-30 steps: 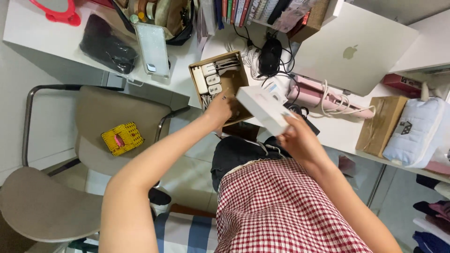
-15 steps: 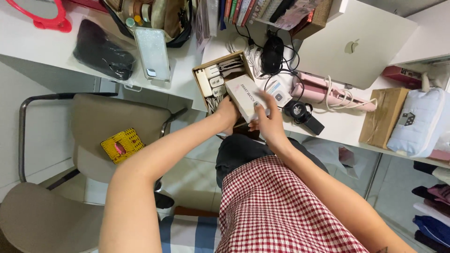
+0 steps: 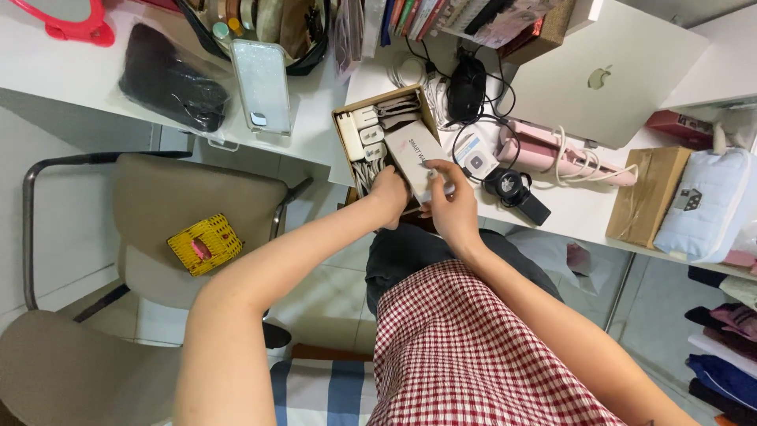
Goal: The person organizes a drawer by placing a box, a black adapter, a white cable, a black mouse, and a small white box into it. They then close the drawer.
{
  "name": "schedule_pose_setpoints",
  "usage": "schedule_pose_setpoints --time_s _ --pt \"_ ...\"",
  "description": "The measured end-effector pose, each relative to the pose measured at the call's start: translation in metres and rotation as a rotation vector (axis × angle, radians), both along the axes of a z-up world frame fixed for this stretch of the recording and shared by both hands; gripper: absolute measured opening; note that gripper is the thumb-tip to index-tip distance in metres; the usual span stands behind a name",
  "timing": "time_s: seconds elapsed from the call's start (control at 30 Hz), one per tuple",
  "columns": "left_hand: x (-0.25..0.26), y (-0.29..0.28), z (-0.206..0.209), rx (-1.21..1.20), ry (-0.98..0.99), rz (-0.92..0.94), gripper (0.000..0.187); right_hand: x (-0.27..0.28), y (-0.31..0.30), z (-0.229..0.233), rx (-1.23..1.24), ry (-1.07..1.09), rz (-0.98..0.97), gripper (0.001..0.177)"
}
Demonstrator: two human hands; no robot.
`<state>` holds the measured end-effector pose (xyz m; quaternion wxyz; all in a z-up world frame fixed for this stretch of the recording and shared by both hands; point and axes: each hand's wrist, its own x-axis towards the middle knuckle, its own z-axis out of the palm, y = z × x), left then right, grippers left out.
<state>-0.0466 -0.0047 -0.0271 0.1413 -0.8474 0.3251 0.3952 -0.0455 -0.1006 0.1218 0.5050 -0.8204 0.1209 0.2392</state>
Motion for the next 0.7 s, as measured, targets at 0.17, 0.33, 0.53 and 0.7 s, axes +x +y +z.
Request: schedule_pose_setpoints --time_s 0.17,0.33,0.53,0.7 --pt "0.002 0.002 0.003 0.038 0.040 -0.020 0.070 -0.003 0.004 -0.001 0.016 -0.012 -0.041 0.028" --pt "-0.008 0.002 0.006 0.033 0.024 0.005 0.067 -0.009 0.009 -0.014 0.074 -0.016 -0.139 0.028" --pt "-0.019 0.013 0.009 -0.046 -0.058 0.061 0.058 -0.015 0.009 -0.029 0.121 -0.003 -0.245 0.029" --pt "-0.016 0.022 0.057 -0.072 -0.092 0.074 0.060 -0.018 0.009 -0.017 0.059 -0.031 -0.207 0.027"
